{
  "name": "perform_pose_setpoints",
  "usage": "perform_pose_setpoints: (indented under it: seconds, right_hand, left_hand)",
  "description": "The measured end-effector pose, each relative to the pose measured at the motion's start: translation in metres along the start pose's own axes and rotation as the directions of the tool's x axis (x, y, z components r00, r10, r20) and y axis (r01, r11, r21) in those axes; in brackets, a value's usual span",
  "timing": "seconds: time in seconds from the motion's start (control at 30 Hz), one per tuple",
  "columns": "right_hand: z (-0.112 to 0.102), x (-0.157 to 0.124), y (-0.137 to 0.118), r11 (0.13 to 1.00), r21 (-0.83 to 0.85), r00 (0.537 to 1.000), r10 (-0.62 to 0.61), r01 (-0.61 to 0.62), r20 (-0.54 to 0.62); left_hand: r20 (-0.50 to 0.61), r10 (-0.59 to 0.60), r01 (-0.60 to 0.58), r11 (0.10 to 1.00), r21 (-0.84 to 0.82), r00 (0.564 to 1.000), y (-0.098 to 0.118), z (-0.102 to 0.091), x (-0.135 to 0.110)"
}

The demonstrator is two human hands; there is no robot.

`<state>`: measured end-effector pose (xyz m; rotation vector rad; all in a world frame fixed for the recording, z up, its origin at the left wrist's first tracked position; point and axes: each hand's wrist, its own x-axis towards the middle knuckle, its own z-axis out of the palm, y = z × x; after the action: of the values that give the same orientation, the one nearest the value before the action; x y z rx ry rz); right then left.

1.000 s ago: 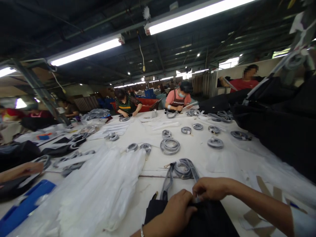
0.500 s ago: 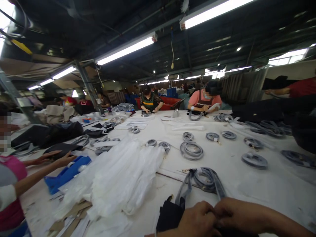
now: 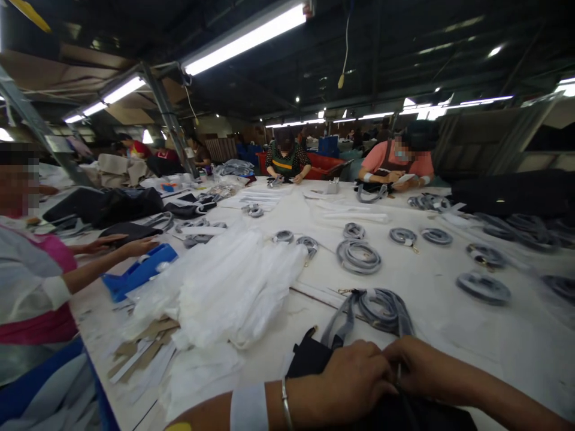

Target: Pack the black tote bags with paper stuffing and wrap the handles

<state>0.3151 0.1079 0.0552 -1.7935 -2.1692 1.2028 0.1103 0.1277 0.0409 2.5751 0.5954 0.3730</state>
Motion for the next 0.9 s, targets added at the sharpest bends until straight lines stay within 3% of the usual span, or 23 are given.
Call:
perform_pose_setpoints:
  seconds: [0.07, 0.23, 0.4, 0.47, 0.57, 0.73, 0.83, 0.9]
  right_hand:
    - [0.000, -0.001, -0.003, 1.000, 0.027, 1.000, 0.016, -0.015, -0.026]
    - [-0.004, -0.005, -0.019, 0.991, 0.121, 0.996, -0.059, 0.052, 0.059]
    - [-0.018, -0.026, -0.027, 0.998, 0.003, 0.986, 0.058, -0.058, -0.153]
    - [-0.017, -0.039, -0.027, 0.998, 0.007, 0.987, 0.062, -0.062, -0.149]
    - [0.001, -0.050, -0.021, 0.999, -0.014, 0.991, 0.036, -0.038, -0.130]
    - [0.041, -0.041, -0.003, 0.985, -0.151, 0.960, 0.038, -0.082, -0.277]
    - [0.051, -0.046, -0.004, 0.974, -0.223, 0.908, -0.054, -0.044, -0.415]
    - [0.055, -0.059, -0.008, 0.968, -0.250, 0.852, -0.151, 0.024, -0.502]
  left_hand:
    - [0.014, -0.013, 0.014, 0.999, -0.037, 1.000, 0.002, -0.003, 0.001]
    - [0.066, -0.052, 0.061, 0.986, -0.152, 0.996, 0.002, -0.007, 0.004]
    - [0.125, -0.079, 0.102, 0.975, -0.196, 0.989, -0.005, -0.008, 0.004]
    - [0.136, -0.058, 0.085, 0.975, -0.207, 0.989, -0.007, -0.006, 0.003]
    - [0.173, -0.046, 0.079, 0.978, -0.192, 0.984, -0.009, 0.002, 0.004]
    - [0.195, -0.071, 0.097, 0.987, -0.127, 0.978, -0.009, 0.009, 0.015]
    - [0.152, 0.010, 0.018, 0.984, -0.179, 0.988, -0.013, -0.012, 0.014]
    - [0.032, 0.002, 0.006, 0.970, -0.243, 0.999, -0.019, -0.037, 0.006]
